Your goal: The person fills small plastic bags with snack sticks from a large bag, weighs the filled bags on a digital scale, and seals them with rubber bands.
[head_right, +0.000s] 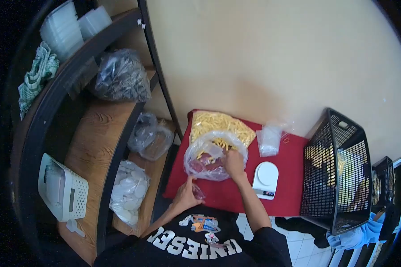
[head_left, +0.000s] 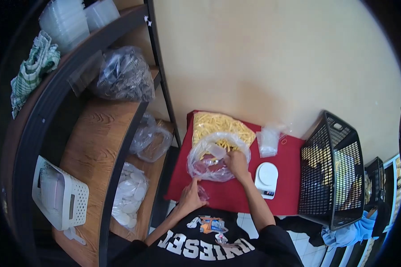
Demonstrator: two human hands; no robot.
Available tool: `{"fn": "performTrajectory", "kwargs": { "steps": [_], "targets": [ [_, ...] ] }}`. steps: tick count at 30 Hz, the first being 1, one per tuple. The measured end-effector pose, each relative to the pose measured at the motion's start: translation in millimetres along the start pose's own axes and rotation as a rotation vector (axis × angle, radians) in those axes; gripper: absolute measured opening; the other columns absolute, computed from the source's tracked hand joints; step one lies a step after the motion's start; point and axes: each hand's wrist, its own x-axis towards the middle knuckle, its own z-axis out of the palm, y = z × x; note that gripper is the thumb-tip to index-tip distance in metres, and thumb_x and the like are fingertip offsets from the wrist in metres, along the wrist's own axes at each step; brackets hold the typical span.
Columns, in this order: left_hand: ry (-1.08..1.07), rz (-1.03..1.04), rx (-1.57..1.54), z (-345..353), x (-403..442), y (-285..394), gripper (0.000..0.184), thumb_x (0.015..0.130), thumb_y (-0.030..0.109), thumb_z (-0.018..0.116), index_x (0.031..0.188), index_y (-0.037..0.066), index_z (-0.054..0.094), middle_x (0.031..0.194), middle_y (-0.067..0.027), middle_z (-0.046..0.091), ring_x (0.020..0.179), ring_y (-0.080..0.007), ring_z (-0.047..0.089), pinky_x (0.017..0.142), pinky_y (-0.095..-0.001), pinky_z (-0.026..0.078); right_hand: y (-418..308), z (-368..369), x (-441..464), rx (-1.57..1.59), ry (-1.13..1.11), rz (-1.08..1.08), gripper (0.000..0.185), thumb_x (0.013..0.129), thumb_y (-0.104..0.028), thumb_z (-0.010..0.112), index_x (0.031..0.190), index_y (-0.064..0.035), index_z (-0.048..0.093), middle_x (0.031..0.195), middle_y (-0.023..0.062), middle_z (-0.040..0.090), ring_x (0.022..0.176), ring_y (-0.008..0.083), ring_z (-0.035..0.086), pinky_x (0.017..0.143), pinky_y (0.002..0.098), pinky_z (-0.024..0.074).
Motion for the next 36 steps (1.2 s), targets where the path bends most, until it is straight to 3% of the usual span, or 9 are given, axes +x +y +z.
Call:
{"fn": "performTrajectory", "kwargs": {
  "steps": [3, 8, 18, 21, 27, 30, 33, 35, 36],
  "targets": [
    [0.031, 0.023, 0.049, -1.1, 9.3, 5.0, 0.073, 0.063, 0.016, 0.091, 0.120, 0.005, 0.047, 0.091, -0.0165, 0.068, 0.086, -0.0357, 0.070, 0.077, -0.0444, 0.057, -12.4, 0.7, -16.0, -0.029, 0.287, 0.026, 0.025, 0.076, -0.008, 0.078, 0.099, 0.0021, 0.075, 0.107, 0.0269, 0.067, 0.106, 0.0411, 0.063, 0.088, 0.0470, 0.0525],
    [0.232, 0.126, -0.019, -11.3, 23.7, 36.9, 0.059, 0.068, 0.016, 0.087, 0.112, 0.004, 0.049, 0.088, -0.0189, 0.068, 0.082, -0.0394, 0.070, 0.074, -0.0477, 0.056, -68.2, -22.7, -70.0, 0.432, 0.176, -0.158, 0.024, 0.078, -0.012, 0.082, 0.101, -0.0066, 0.078, 0.106, 0.0170, 0.065, 0.103, 0.0356, 0.063, 0.089, 0.0428, 0.0507],
    [0.231, 0.266, 0.102, -7.9, 33.7, 33.1, 0.049, 0.066, 0.009, 0.082, 0.104, 0.004, 0.051, 0.087, -0.0200, 0.065, 0.081, -0.0434, 0.067, 0.070, -0.0487, 0.053, -101.5, -22.1, -113.0, 0.249, 0.120, -0.277, 0.023, 0.076, -0.005, 0.081, 0.099, -0.0067, 0.078, 0.113, 0.0148, 0.062, 0.117, 0.0351, 0.055, 0.101, 0.0446, 0.0453],
    [0.240, 0.396, 0.157, -9.9, 35.3, 41.5, 0.045, 0.064, 0.008, 0.080, 0.101, 0.002, 0.055, 0.089, -0.0203, 0.064, 0.085, -0.0438, 0.065, 0.073, -0.0475, 0.052, -91.9, -21.3, -113.7, 0.393, -0.047, -0.364, 0.020, 0.077, -0.005, 0.078, 0.097, -0.0037, 0.077, 0.120, 0.0169, 0.063, 0.119, 0.0377, 0.054, 0.106, 0.0484, 0.0413],
    [0.401, 0.424, 0.092, -4.8, 23.3, 55.5, 0.054, 0.065, 0.011, 0.081, 0.114, -0.001, 0.062, 0.098, -0.0200, 0.068, 0.090, -0.0398, 0.067, 0.077, -0.0456, 0.053, -107.5, -42.1, -119.3, 0.167, 0.018, -0.408, 0.016, 0.085, -0.005, 0.073, 0.100, -0.0017, 0.072, 0.126, 0.0164, 0.067, 0.134, 0.0402, 0.048, 0.109, 0.0520, 0.0384],
    [0.404, 0.385, -0.074, 5.6, 23.1, 39.6, 0.049, 0.066, 0.011, 0.083, 0.112, 0.001, 0.066, 0.097, -0.0173, 0.070, 0.090, -0.0377, 0.068, 0.077, -0.0457, 0.054, -97.0, -41.5, -113.0, 0.419, -0.040, -0.376, 0.011, 0.087, -0.005, 0.073, 0.097, -0.0005, 0.073, 0.110, 0.0186, 0.073, 0.128, 0.0374, 0.056, 0.108, 0.0518, 0.0406],
    [0.270, 0.151, -0.297, -0.1, 27.1, 32.7, 0.026, 0.073, 0.006, 0.080, 0.097, 0.002, 0.072, 0.092, -0.0148, 0.072, 0.095, -0.0339, 0.069, 0.082, -0.0423, 0.055, -63.0, -27.9, -84.5, 0.613, 0.205, -0.078, 0.016, 0.087, -0.012, 0.072, 0.100, -0.0014, 0.073, 0.104, 0.0200, 0.073, 0.113, 0.0393, 0.065, 0.098, 0.0484, 0.0486],
    [0.272, 0.244, -0.154, -21.3, 47.4, 25.7, 0.029, 0.072, 0.007, 0.080, 0.099, 0.002, 0.072, 0.100, -0.0165, 0.071, 0.102, -0.0348, 0.068, 0.086, -0.0439, 0.054, -31.4, -15.6, -55.8, 0.077, 0.352, -0.116, 0.016, 0.086, -0.011, 0.070, 0.097, 0.0013, 0.072, 0.094, 0.0216, 0.072, 0.090, 0.0406, 0.070, 0.082, 0.0490, 0.0544],
    [0.270, 0.328, -0.007, -31.4, 61.5, 28.2, 0.031, 0.071, 0.008, 0.079, 0.101, 0.002, 0.073, 0.108, -0.0181, 0.071, 0.109, -0.0357, 0.067, 0.090, -0.0455, 0.053, -24.7, -13.5, -46.2, 0.075, 0.351, -0.116, 0.016, 0.086, -0.011, 0.070, 0.097, 0.0013, 0.072, 0.094, 0.0216, 0.072, 0.090, 0.0406, 0.070, 0.082, 0.0490, 0.0544]
  ]
}}
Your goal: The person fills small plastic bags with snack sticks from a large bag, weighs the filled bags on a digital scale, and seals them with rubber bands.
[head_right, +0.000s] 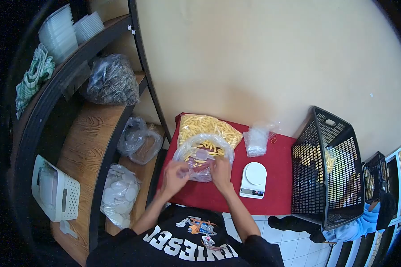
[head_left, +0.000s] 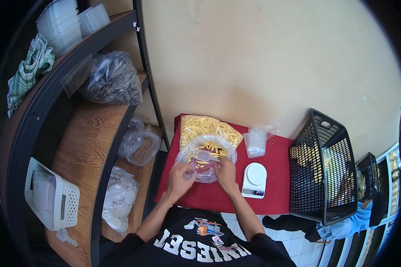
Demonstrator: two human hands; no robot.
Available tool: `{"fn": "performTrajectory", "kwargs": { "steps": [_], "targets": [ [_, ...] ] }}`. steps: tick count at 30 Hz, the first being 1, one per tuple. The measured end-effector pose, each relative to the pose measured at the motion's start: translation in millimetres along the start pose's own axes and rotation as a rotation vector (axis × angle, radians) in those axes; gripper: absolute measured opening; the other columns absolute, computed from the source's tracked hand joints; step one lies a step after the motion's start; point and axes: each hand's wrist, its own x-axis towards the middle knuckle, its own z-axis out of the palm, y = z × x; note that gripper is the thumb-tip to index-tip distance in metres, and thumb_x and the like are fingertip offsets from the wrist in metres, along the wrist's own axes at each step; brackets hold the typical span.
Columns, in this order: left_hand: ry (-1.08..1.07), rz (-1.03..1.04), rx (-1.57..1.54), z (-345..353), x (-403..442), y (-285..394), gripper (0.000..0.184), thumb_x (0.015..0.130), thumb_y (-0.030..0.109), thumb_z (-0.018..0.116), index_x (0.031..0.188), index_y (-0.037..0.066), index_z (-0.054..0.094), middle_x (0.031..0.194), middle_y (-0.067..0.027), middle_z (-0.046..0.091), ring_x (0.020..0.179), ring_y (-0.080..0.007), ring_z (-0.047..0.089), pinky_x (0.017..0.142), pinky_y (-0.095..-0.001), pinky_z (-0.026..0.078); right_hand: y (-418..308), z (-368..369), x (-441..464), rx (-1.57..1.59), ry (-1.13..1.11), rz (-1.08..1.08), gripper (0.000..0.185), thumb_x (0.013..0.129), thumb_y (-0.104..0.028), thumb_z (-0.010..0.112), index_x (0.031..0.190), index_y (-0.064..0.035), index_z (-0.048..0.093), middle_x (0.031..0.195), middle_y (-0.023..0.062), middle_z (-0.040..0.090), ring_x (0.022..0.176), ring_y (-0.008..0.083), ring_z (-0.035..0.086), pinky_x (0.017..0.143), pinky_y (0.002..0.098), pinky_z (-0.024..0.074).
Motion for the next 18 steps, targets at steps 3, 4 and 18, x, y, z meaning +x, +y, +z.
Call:
{"fn": "performTrajectory", "kwargs": {
  "steps": [3, 4, 18],
  "targets": [
    [-0.084, 0.131, 0.409, -21.3, 60.3, 26.3, 0.031, 0.065, 0.015, 0.082, 0.091, 0.001, 0.076, 0.135, -0.0285, 0.056, 0.133, -0.0404, 0.048, 0.109, -0.0511, 0.042, 17.5, 18.2, 21.5, -0.163, -0.085, 0.164, 0.020, 0.082, -0.011, 0.073, 0.099, -0.0003, 0.073, 0.095, 0.0232, 0.072, 0.089, 0.0420, 0.071, 0.073, 0.0490, 0.0562],
    [-0.165, 0.129, 0.501, -16.0, 76.5, 14.9, 0.032, 0.063, 0.018, 0.083, 0.089, 0.000, 0.077, 0.143, -0.0308, 0.049, 0.137, -0.0431, 0.043, 0.110, -0.0533, 0.040, 25.7, 27.9, 24.0, -0.153, -0.176, 0.089, 0.021, 0.081, -0.013, 0.074, 0.098, -0.0006, 0.073, 0.093, 0.0232, 0.072, 0.088, 0.0416, 0.071, 0.073, 0.0506, 0.0558],
    [-0.189, -0.155, 0.142, -5.3, 178.8, -68.2, 0.033, 0.065, 0.024, 0.085, 0.085, -0.001, 0.077, 0.081, -0.0162, 0.076, 0.076, -0.0239, 0.074, 0.075, -0.0366, 0.059, 12.1, -30.6, 62.3, -0.330, 0.176, 0.119, 0.053, 0.072, -0.030, 0.089, 0.110, -0.0006, 0.067, 0.098, 0.0242, 0.067, 0.102, 0.0404, 0.066, 0.082, 0.0430, 0.0558]
  ]
}}
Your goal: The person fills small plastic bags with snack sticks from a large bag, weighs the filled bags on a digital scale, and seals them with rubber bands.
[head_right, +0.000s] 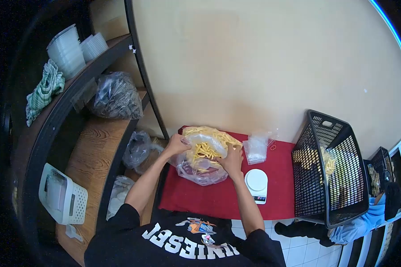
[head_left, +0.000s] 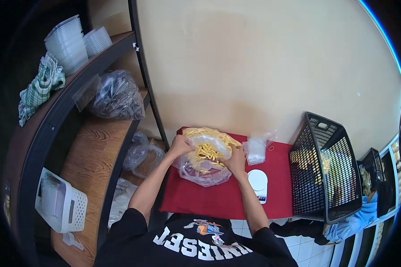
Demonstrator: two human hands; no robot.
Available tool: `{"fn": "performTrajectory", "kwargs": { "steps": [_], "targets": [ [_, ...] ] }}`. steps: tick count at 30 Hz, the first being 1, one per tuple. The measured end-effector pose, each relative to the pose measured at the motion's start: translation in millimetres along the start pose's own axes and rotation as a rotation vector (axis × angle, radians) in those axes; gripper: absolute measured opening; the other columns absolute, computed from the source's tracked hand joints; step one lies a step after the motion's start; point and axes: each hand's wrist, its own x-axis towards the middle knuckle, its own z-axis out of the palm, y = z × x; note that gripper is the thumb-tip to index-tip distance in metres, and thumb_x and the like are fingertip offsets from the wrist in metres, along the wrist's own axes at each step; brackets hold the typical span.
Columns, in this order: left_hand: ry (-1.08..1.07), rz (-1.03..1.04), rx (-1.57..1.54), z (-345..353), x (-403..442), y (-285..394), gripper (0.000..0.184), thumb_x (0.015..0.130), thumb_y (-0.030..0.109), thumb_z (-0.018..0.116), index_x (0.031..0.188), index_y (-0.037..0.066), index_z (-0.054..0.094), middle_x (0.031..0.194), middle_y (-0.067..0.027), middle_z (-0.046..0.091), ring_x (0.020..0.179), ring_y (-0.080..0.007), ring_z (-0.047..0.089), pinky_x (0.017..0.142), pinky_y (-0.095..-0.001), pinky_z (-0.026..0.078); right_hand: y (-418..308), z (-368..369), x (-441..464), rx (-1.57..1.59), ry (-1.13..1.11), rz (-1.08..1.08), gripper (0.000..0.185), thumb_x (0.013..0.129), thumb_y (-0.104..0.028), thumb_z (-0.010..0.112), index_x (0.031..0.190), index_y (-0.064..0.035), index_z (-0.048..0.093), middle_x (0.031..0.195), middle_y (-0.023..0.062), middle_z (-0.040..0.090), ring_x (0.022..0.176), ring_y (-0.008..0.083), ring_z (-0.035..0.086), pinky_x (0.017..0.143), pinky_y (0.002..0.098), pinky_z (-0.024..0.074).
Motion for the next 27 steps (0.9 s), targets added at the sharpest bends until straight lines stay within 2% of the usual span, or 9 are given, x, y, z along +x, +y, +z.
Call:
{"fn": "performTrajectory", "kwargs": {
  "steps": [1, 6, 9, 12, 16, 18, 20, 23, 27],
  "targets": [
    [-0.033, -0.031, -0.001, 5.7, -2.0, -8.0, 0.032, 0.067, 0.023, 0.084, 0.088, 0.000, 0.078, 0.083, -0.0134, 0.077, 0.077, -0.0179, 0.074, 0.075, -0.0323, 0.058, 10.7, 20.8, -5.0, 0.080, -0.112, 0.074, 0.052, 0.075, -0.021, 0.085, 0.118, 0.0005, 0.065, 0.104, 0.0301, 0.065, 0.102, 0.0459, 0.066, 0.084, 0.0472, 0.0551],
    [-0.125, -0.079, -0.323, 20.0, -12.0, -15.7, 0.026, 0.076, 0.016, 0.083, 0.095, -0.002, 0.077, 0.090, -0.0102, 0.077, 0.082, -0.0165, 0.073, 0.077, -0.0320, 0.057, 60.5, 81.4, -10.2, 0.320, -0.184, 0.218, 0.041, 0.078, -0.003, 0.066, 0.118, 0.0050, 0.066, 0.099, 0.0271, 0.072, 0.097, 0.0432, 0.071, 0.086, 0.0516, 0.0549],
    [-0.327, -0.260, -0.712, 14.5, -22.1, -26.7, 0.022, 0.082, 0.009, 0.080, 0.101, -0.002, 0.075, 0.096, -0.0093, 0.075, 0.085, -0.0179, 0.072, 0.076, -0.0325, 0.057, 107.5, 120.9, -6.5, 0.804, -0.274, 0.629, 0.042, 0.074, 0.004, 0.060, 0.115, 0.0044, 0.069, 0.094, 0.0216, 0.074, 0.090, 0.0331, 0.074, 0.078, 0.0446, 0.0569],
    [-0.475, -0.316, -1.000, -11.5, -36.8, -2.8, 0.020, 0.086, 0.005, 0.078, 0.105, -0.001, 0.072, 0.098, -0.0095, 0.073, 0.084, -0.0169, 0.070, 0.073, -0.0308, 0.055, 106.1, 82.2, 6.9, 1.287, -0.407, 0.766, 0.044, 0.075, 0.001, 0.063, 0.118, 0.0027, 0.069, 0.093, 0.0174, 0.074, 0.083, 0.0280, 0.072, 0.077, 0.0392, 0.0567],
    [-0.360, -0.149, -0.758, -29.2, -79.1, -2.7, 0.027, 0.082, 0.013, 0.084, 0.102, 0.000, 0.073, 0.104, -0.0088, 0.072, 0.089, -0.0154, 0.069, 0.080, -0.0297, 0.054, 100.3, 26.8, -3.7, 0.935, -0.459, 0.500, 0.050, 0.078, -0.008, 0.074, 0.126, 0.0001, 0.066, 0.101, 0.0150, 0.072, 0.088, 0.0242, 0.068, 0.077, 0.0358, 0.0555],
    [0.057, 0.149, -0.471, -31.4, -121.6, 31.9, 0.030, 0.077, 0.015, 0.089, 0.100, 0.004, 0.074, 0.115, -0.0109, 0.069, 0.097, -0.0169, 0.069, 0.084, -0.0307, 0.054, 74.4, -17.4, -22.0, 0.402, -0.243, 0.181, 0.067, 0.076, -0.017, 0.086, 0.135, -0.0025, 0.060, 0.115, 0.0131, 0.069, 0.101, 0.0210, 0.066, 0.083, 0.0357, 0.0557],
    [0.226, 0.279, -0.471, -1.5, -142.9, 64.3, 0.033, 0.075, 0.017, 0.091, 0.100, 0.006, 0.073, 0.122, -0.0131, 0.066, 0.106, -0.0195, 0.067, 0.089, -0.0337, 0.054, 40.9, -61.9, -45.9, 0.786, -0.349, 0.076, 0.082, 0.071, -0.019, 0.093, 0.142, -0.0048, 0.054, 0.126, 0.0119, 0.065, 0.112, 0.0211, 0.063, 0.091, 0.0364, 0.0553],
    [0.178, 0.146, -0.710, 63.9, -155.2, 103.2, 0.040, 0.078, 0.016, 0.089, 0.109, 0.002, 0.069, 0.125, -0.0136, 0.064, 0.117, -0.0223, 0.063, 0.098, -0.0379, 0.053, 13.1, -71.9, -96.1, 0.981, -0.459, 0.058, 0.086, 0.069, -0.010, 0.092, 0.144, -0.0032, 0.051, 0.129, 0.0104, 0.063, 0.115, 0.0201, 0.062, 0.094, 0.0357, 0.0547],
    [0.046, 0.189, -0.981, 124.9, -143.9, 128.3, 0.048, 0.081, 0.018, 0.088, 0.118, 0.000, 0.064, 0.126, -0.0147, 0.062, 0.128, -0.0248, 0.056, 0.108, -0.0386, 0.047, 14.0, -70.4, -112.0, 0.996, -0.447, 0.258, 0.066, 0.077, -0.006, 0.085, 0.137, 0.0006, 0.057, 0.120, 0.0094, 0.068, 0.104, 0.0175, 0.067, 0.089, 0.0329, 0.0566]
  ]
}}
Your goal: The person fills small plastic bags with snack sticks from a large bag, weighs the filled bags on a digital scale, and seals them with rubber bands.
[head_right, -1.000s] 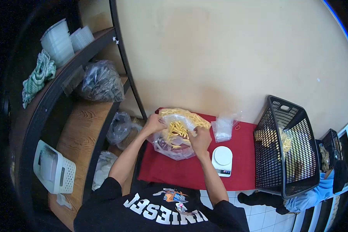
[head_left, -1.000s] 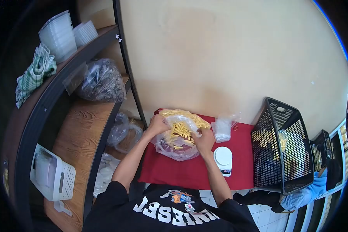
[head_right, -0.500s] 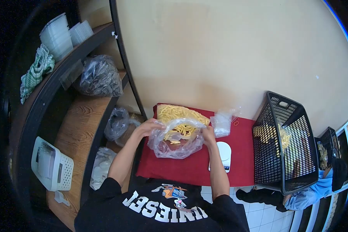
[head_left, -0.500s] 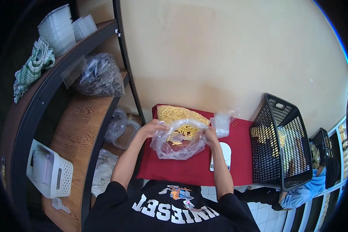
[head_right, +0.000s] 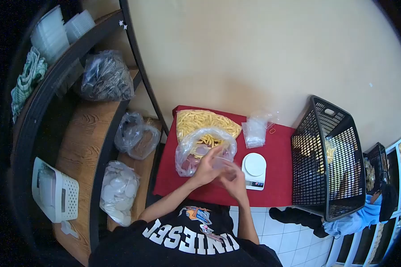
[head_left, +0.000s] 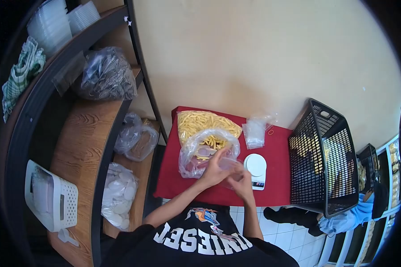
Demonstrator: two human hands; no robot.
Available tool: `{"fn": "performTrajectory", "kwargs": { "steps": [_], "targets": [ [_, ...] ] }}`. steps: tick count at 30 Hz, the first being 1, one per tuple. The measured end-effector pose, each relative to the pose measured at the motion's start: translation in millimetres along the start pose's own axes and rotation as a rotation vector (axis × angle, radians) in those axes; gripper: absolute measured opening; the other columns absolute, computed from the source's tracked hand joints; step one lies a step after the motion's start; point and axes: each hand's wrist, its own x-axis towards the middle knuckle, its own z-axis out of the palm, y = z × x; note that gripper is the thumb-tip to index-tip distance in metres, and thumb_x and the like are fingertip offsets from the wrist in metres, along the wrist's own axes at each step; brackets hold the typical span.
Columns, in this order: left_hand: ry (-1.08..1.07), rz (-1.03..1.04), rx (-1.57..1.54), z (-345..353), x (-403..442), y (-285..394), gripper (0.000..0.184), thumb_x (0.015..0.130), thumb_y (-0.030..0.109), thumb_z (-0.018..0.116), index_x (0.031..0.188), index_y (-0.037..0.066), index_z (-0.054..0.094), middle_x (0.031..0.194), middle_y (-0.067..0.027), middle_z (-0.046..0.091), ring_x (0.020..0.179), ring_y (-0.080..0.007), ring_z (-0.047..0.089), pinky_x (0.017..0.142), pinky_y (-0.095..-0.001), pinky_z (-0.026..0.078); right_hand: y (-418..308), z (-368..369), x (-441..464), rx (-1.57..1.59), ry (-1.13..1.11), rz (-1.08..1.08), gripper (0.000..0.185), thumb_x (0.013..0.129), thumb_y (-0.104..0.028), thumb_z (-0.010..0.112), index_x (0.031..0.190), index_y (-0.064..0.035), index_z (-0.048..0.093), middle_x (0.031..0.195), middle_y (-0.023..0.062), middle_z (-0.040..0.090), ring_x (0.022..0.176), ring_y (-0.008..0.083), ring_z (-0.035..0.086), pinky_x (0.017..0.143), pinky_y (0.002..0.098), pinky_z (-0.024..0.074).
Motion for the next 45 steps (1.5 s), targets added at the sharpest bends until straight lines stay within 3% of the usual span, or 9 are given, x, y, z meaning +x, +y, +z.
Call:
{"fn": "performTrajectory", "kwargs": {
  "steps": [6, 8, 12, 19, 24, 29, 31, 39, 45],
  "targets": [
    [0.447, 0.262, 1.151, -48.5, 11.6, 50.8, 0.061, 0.076, 0.024, 0.088, 0.121, -0.002, 0.056, 0.116, -0.0229, 0.057, 0.108, -0.0427, 0.056, 0.097, -0.0563, 0.043, 38.6, -65.2, 38.5, 0.195, 0.508, 0.127, 0.050, 0.086, -0.008, 0.078, 0.130, 0.0072, 0.057, 0.111, 0.0175, 0.070, 0.101, 0.0232, 0.070, 0.087, 0.0369, 0.0583],
    [0.515, 0.060, 1.282, -66.8, 2.1, 59.5, 0.061, 0.075, 0.025, 0.087, 0.122, -0.001, 0.057, 0.115, -0.0226, 0.058, 0.106, -0.0446, 0.059, 0.093, -0.0603, 0.041, 34.8, -68.2, 44.2, -0.850, 1.043, 0.156, 0.072, 0.081, -0.019, 0.084, 0.138, 0.0074, 0.047, 0.129, 0.0259, 0.062, 0.122, 0.0313, 0.061, 0.101, 0.0441, 0.0504],
    [0.406, -0.464, 1.404, -111.3, -16.8, 3.4, 0.059, 0.079, 0.022, 0.082, 0.126, -0.003, 0.057, 0.117, -0.0256, 0.062, 0.104, -0.0442, 0.064, 0.092, -0.0558, 0.046, 29.8, 10.7, 55.7, -0.515, 0.686, 0.006, 0.071, 0.079, -0.018, 0.081, 0.136, 0.0075, 0.049, 0.119, 0.0312, 0.062, 0.111, 0.0442, 0.061, 0.097, 0.0491, 0.0484],
    [0.486, -0.485, -0.962, -166.2, 15.8, -34.3, 0.038, 0.098, -0.003, 0.046, 0.136, -0.008, 0.050, 0.127, -0.0212, 0.064, 0.119, -0.0312, 0.064, 0.105, -0.0460, 0.052, 123.4, 17.6, 117.9, 0.656, 0.537, 0.396, 0.049, 0.081, -0.001, 0.063, 0.129, 0.0075, 0.053, 0.127, 0.0199, 0.063, 0.116, 0.0350, 0.063, 0.097, 0.0481, 0.0524],
    [-0.132, -0.370, -1.466, -172.9, 57.7, -11.4, 0.022, 0.102, 0.006, 0.047, 0.119, -0.002, 0.057, 0.101, -0.0148, 0.066, 0.092, -0.0270, 0.067, 0.086, -0.0423, 0.056, 4.1, -14.3, 131.0, 1.264, 0.263, 0.405, 0.049, 0.078, 0.008, 0.044, 0.126, 0.0058, 0.054, 0.117, 0.0184, 0.062, 0.099, 0.0274, 0.066, 0.083, 0.0415, 0.0592],
    [0.393, -0.768, -0.841, -140.4, 54.3, 46.3, 0.030, 0.097, 0.031, 0.056, 0.110, 0.005, 0.063, 0.084, -0.0048, 0.063, 0.069, -0.0191, 0.061, 0.057, -0.0369, 0.051, 60.0, -23.5, 101.4, 1.591, -0.465, 0.432, 0.024, 0.092, -0.004, 0.046, 0.110, -0.0023, 0.062, 0.090, 0.0116, 0.064, 0.072, 0.0206, 0.063, 0.068, 0.0356, 0.0587],
    [0.360, -0.756, -0.410, -120.7, 20.6, 71.0, 0.039, 0.095, 0.040, 0.060, 0.111, 0.005, 0.065, 0.084, -0.0031, 0.063, 0.066, -0.0175, 0.060, 0.054, -0.0335, 0.049, 1.7, 2.3, 65.1, 1.170, 0.207, 0.709, 0.018, 0.092, -0.020, 0.050, 0.099, -0.0069, 0.060, 0.067, -0.0002, 0.052, 0.047, 0.0106, 0.043, 0.040, 0.0254, 0.0346],
    [0.191, -0.480, 0.333, -106.4, -37.7, 49.9, 0.021, 0.102, 0.018, 0.064, 0.106, 0.000, 0.073, 0.098, -0.0066, 0.075, 0.089, -0.0110, 0.067, 0.081, -0.0303, 0.054, -14.2, 11.4, 12.9, -0.895, 0.580, -0.075, 0.050, 0.085, -0.014, 0.077, 0.129, 0.0007, 0.057, 0.114, 0.0266, 0.060, 0.102, 0.0418, 0.063, 0.095, 0.0492, 0.0477],
    [0.472, -0.630, -0.547, -117.3, 6.4, 47.1, 0.019, 0.105, 0.015, 0.056, 0.114, 0.001, 0.065, 0.081, -0.0051, 0.070, 0.077, -0.0159, 0.068, 0.072, -0.0325, 0.057, 5.9, -3.9, 68.5, -0.683, 0.462, -0.138, 0.031, 0.080, 0.004, 0.066, 0.112, 0.0040, 0.067, 0.095, 0.0263, 0.068, 0.090, 0.0404, 0.069, 0.081, 0.0447, 0.0542]
  ]
}}
